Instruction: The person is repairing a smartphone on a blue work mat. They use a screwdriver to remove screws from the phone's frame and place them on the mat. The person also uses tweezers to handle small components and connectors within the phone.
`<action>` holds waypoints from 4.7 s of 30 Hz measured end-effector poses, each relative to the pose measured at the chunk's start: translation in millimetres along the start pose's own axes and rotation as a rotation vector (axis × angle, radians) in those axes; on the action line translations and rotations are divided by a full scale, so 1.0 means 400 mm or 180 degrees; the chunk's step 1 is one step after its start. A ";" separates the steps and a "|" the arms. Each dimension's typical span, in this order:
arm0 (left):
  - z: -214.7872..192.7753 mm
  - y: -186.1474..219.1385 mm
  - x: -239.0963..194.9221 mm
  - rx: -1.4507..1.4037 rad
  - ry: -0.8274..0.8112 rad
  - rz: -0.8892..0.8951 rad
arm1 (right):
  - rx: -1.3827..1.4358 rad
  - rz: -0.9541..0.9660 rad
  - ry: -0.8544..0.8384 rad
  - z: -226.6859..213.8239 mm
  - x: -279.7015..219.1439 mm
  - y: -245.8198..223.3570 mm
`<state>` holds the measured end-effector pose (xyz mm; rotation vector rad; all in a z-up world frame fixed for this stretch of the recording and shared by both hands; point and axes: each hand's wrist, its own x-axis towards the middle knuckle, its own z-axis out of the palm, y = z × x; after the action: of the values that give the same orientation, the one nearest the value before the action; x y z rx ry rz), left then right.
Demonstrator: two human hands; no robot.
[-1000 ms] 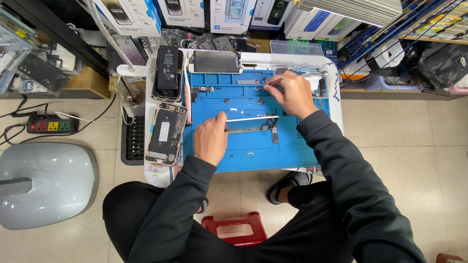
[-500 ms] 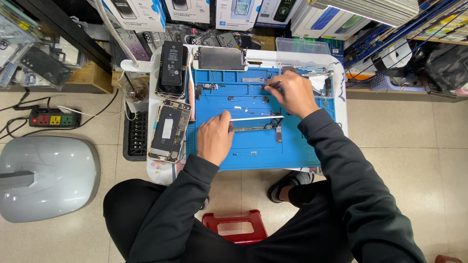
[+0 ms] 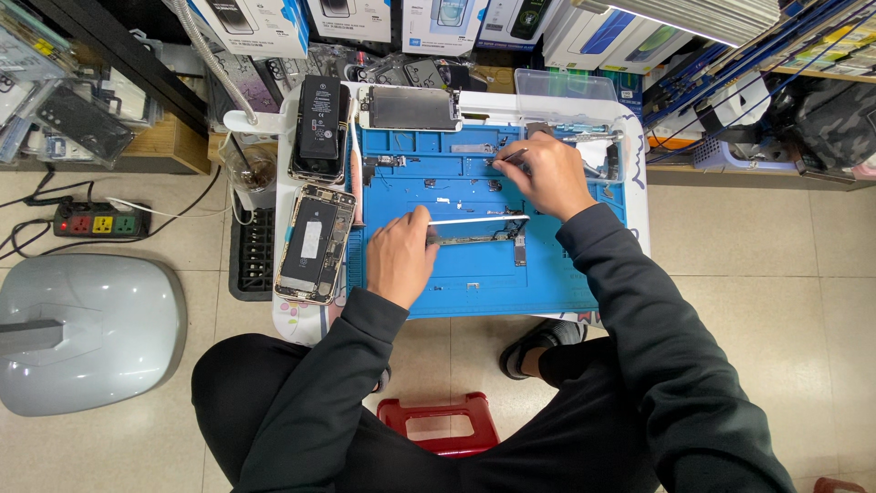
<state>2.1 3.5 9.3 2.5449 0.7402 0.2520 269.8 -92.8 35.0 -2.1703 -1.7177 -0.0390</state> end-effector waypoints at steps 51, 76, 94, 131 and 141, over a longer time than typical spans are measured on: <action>-0.049 0.022 0.062 0.0772 -0.0435 0.1034 | 0.0517 0.0173 -0.0293 -0.119 -0.207 -0.079; -0.002 0.032 0.077 0.1081 -0.0167 0.1182 | -0.0015 0.1561 -0.1016 -0.262 -0.245 0.121; 0.006 0.031 0.084 0.1076 -0.0171 0.1069 | -0.1235 0.0992 -0.1752 -0.148 -0.243 0.118; 0.050 0.007 0.085 0.0967 -0.0030 0.1042 | -0.0964 0.0790 -0.0218 -0.002 -0.122 0.249; 0.048 0.012 0.075 0.1045 -0.0018 0.1016 | -0.1359 0.0420 -0.0159 0.003 -0.128 0.228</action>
<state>35.3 8.8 -3.8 2.9732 0.3932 0.2431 342.5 -157.5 -3.4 -2.6033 -1.7101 -0.3489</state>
